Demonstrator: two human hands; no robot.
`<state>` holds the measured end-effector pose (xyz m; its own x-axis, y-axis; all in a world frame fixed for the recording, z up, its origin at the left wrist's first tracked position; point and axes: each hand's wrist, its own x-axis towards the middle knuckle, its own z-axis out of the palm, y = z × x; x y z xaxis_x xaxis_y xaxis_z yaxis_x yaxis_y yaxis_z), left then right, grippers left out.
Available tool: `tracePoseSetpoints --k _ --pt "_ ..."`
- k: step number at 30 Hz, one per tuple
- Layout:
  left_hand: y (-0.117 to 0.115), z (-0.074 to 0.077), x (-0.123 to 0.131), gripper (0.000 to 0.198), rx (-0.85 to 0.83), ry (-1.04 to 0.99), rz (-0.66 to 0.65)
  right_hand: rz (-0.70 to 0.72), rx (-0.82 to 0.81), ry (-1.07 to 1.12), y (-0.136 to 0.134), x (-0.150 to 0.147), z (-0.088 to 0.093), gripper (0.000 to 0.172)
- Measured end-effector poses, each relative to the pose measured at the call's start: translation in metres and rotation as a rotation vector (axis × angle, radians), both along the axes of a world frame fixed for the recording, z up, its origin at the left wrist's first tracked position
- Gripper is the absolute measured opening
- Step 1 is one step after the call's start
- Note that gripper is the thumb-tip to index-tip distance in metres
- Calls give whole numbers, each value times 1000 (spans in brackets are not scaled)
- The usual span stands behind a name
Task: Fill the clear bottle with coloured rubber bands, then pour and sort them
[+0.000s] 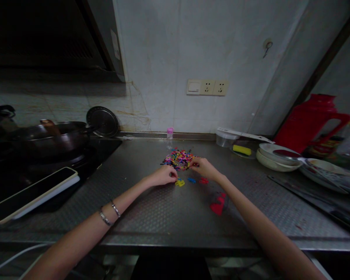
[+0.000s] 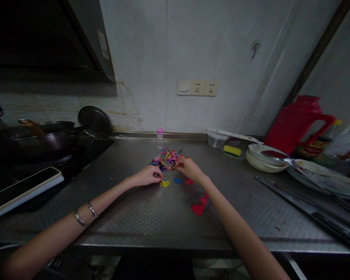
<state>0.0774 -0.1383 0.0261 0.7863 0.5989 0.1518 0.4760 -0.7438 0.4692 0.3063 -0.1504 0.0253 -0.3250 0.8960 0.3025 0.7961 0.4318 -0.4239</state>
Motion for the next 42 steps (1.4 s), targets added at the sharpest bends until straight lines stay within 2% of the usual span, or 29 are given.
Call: tracePoseSetpoints --k 6,12,17,21,27,31,34,38,42 --pt "3 8 -3 19 -21 -63 22 28 -8 94 -1 5 0 12" --pt "11 10 1 20 16 -39 13 34 0 127 -7 14 7 14" --pt "15 15 20 19 49 -48 -55 25 11 135 -16 32 12 17" --pt "12 17 41 19 44 34 -83 -42 -6 119 -26 48 14 18" --pt "8 7 58 16 28 115 -70 -96 -82 140 -36 71 7 21" --pt "11 1 57 19 27 76 -70 -77 -229 160 -38 83 -1 22" --pt "14 2 50 21 36 22 -73 -73 -298 128 -37 91 -7 21" --pt "21 9 37 24 15 -28 -13 -110 -309 53 -34 96 -12 17" --pt "33 14 21 23 35 -72 86 -149 -270 25 -33 94 -6 18"
